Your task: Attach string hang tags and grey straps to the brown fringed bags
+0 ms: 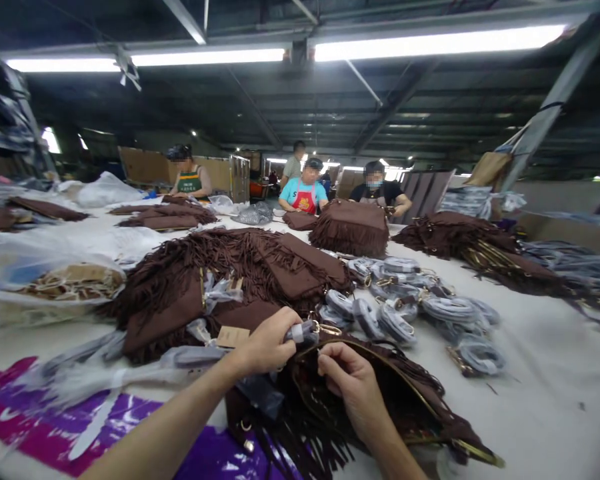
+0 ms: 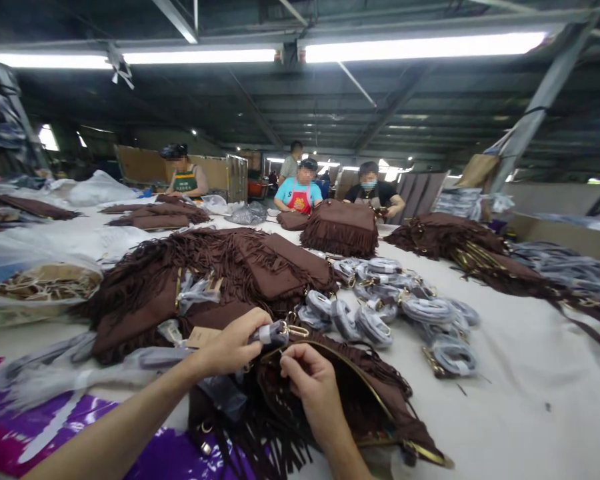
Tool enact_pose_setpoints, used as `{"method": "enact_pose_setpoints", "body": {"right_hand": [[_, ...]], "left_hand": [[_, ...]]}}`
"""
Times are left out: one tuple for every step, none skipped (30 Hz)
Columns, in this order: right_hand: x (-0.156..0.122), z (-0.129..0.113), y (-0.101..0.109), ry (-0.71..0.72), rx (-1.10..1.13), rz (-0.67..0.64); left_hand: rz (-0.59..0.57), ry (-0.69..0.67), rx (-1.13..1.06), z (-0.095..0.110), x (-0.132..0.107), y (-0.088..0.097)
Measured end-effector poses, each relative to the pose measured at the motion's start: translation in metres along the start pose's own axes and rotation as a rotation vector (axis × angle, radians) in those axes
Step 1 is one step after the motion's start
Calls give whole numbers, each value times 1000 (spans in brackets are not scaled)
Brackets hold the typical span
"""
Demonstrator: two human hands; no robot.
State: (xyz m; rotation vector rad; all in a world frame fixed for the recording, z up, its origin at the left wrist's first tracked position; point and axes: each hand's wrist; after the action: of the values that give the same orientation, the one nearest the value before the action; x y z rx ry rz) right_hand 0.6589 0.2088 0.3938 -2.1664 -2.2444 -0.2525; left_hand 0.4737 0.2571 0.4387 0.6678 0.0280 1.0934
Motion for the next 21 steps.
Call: {"method": "enact_pose_setpoints", "body": {"right_hand": [[0, 1, -1, 4, 0, 14], [0, 2, -3, 6, 4, 33], [0, 3, -3, 5, 10, 52], [1, 4, -4, 0, 15, 68], [1, 5, -4, -8, 19, 81], [2, 6, -4, -19, 20, 89], [3, 7, -5, -30, 18, 94], [4, 7, -5, -41, 13, 96], [4, 7, -5, -48, 9, 99], [5, 7, -6, -53, 8, 104], [5, 8, -6, -56, 9, 112], [5, 8, -6, -62, 10, 118], [6, 8, -7, -70, 11, 123], [6, 8, -7, -78, 12, 127], [6, 9, -8, -85, 13, 130], [6, 10, -8, -90, 15, 131], [6, 11, -8, -89, 21, 134], [6, 12, -8, -84, 34, 138], [7, 13, -8, -77, 53, 143], [6, 14, -8, -70, 73, 147], [6, 14, -7, -65, 90, 147]], "left_hand": [[10, -7, -2, -1, -3, -4], [5, -11, -15, -1, -4, -8], [-7, -19, -26, -2, -5, -10], [-23, -29, -28, -2, -6, -12], [-43, -35, -24, -3, -6, -12], [-58, -35, -19, -3, -7, -13], [-65, -32, -20, -4, -8, -12], [-65, -30, -32, -4, -9, -11], [-60, -32, -52, -5, -9, -11], [-53, -33, -75, -5, -10, -10], [-50, -33, -94, -5, -11, -9], [-49, -28, -107, -6, -11, -9], [-54, -22, -113, -5, -11, -8], [-62, -16, -112, -5, -11, -8], [-71, -14, -107, -5, -11, -8], [-80, -16, -99, -4, -11, -8], [-89, -23, -87, -3, -11, -8], [-97, -33, -72, -2, -11, -8], [-104, -45, -58, -1, -11, -8], [-111, -55, -48, 0, -11, -8], [-114, -61, -41, 0, -11, -8]]}}
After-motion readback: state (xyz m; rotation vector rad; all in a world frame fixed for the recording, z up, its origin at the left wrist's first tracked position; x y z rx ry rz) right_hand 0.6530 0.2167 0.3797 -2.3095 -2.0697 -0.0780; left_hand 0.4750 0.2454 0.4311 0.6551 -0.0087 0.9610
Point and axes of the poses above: each hand's wrist, its own x-axis towards the middle knuckle, its own y-axis out of the back of the hand, z = x × y, and after that the axes turned 15 degrees about -x, right-handed
